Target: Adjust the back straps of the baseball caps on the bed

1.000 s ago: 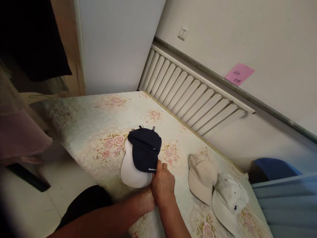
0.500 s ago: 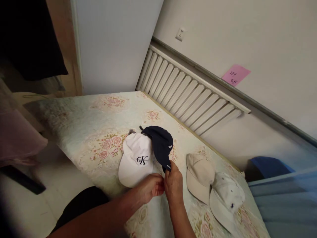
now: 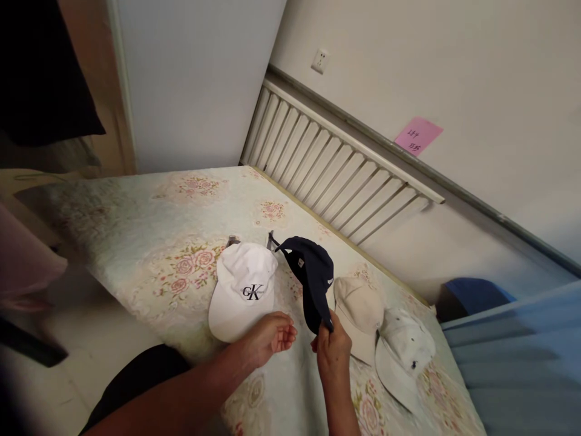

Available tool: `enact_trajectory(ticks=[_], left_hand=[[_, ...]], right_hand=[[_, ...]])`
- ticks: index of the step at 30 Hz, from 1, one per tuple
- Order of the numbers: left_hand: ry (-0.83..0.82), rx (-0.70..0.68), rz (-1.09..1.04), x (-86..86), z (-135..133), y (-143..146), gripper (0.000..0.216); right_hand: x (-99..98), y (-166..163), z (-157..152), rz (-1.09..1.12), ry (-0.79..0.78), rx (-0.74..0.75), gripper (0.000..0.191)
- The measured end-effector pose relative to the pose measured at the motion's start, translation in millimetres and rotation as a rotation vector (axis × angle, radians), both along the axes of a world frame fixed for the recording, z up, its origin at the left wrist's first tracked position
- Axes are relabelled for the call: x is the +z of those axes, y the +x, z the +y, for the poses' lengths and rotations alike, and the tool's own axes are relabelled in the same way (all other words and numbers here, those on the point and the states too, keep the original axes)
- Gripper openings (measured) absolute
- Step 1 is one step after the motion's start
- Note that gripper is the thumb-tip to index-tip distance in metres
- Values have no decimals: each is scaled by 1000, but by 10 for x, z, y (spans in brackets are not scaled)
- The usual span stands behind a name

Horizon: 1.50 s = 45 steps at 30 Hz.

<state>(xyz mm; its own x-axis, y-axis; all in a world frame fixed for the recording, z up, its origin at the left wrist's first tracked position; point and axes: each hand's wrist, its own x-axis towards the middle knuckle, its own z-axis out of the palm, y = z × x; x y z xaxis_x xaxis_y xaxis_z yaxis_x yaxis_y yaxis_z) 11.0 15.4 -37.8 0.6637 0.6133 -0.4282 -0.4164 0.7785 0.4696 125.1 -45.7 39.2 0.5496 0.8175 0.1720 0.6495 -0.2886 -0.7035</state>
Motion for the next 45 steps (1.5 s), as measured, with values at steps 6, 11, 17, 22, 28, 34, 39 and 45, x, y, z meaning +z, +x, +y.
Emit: enact_trajectory(ticks=[6, 11, 17, 22, 28, 34, 39, 45], left_hand=[[50, 24, -94, 45, -2, -9, 8], [123, 55, -365, 169, -17, -60, 25], [82, 52, -566, 219, -27, -24, 24], [3, 31, -548, 285, -43, -21, 37], [-53, 28, -520, 255, -73, 9, 35], [-67, 60, -507, 189, -107, 69, 29], [-83, 30, -498, 180, -107, 67, 28], [-117, 77, -484, 130, -92, 89, 22]], right_hand=[[-116, 94, -324, -37, 10, -19, 45], [-313, 195, -628, -100, 0, 9, 50], [-706, 472, -958, -251, 89, 109, 42], [-1003, 642, -1162, -408, 101, 198, 50], [-1181, 797, -1312, -474, 63, 129, 57], [-1297, 931, -1386, -505, 52, 106, 57], [-1442, 996, -1463, -480, 80, 93, 55], [-1470, 999, -1563, -440, 154, 79, 49]])
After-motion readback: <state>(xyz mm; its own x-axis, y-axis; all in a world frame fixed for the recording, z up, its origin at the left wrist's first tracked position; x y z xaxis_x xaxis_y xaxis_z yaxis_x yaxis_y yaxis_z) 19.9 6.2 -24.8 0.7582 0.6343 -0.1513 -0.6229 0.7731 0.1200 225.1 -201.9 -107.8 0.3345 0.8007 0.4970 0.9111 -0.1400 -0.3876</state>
